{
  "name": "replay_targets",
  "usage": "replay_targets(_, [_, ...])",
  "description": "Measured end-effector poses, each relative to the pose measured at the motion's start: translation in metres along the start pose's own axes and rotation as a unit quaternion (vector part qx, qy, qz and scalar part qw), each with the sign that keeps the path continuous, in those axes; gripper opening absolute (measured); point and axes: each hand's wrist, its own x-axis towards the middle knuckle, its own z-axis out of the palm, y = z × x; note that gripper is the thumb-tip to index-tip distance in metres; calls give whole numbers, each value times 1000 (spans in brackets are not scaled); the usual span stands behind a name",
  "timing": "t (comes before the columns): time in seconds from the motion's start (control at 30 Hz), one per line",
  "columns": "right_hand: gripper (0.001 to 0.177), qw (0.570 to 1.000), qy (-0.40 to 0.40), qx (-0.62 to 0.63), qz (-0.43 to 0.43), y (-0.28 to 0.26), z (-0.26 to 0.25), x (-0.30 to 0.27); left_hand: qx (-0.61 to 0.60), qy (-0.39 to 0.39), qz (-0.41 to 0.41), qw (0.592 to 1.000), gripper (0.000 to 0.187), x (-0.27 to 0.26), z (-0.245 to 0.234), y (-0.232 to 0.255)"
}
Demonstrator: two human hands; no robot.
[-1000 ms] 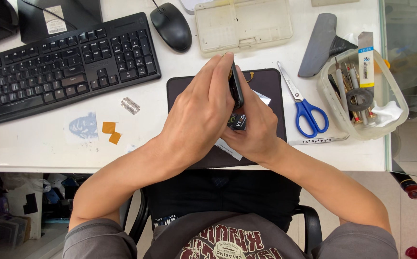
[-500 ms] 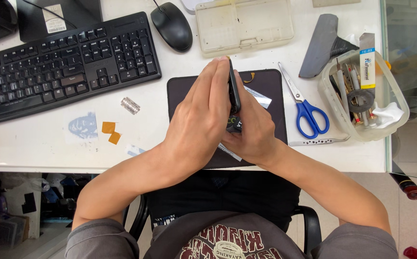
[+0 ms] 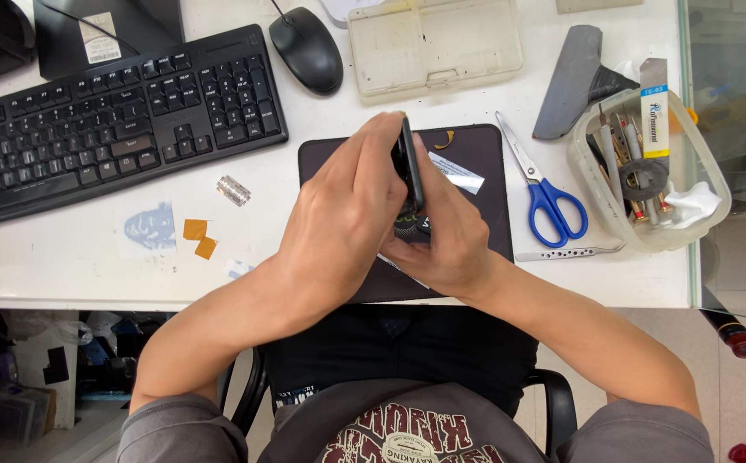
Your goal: The person applies adhesive strips to the back of a smartphone, uses a hairdryer to heat the adhesive, and then peels the strips off to remove the back cover. The person then uses a plastic tool to pry open the phone and remove the back cover.
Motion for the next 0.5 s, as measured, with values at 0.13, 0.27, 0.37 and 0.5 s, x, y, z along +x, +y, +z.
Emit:
replay_targets(0.13, [89,1000,-16,-1,12,-1,1,-4,30,29,19,999,44,-5,4,2])
replay_targets(0.27, [90,999,-20,23,38,-1,1,-5,30,48,21,998,41,-3,4,-1])
replay_targets(0.37, [92,999,-21,0,36,0,1,-6,1,53,12,999,35,0,5,-5])
replay_targets(0.5, [90,998,-17,12,52,-2,2,-5,-8,53,-1,999,34,0,7,-7])
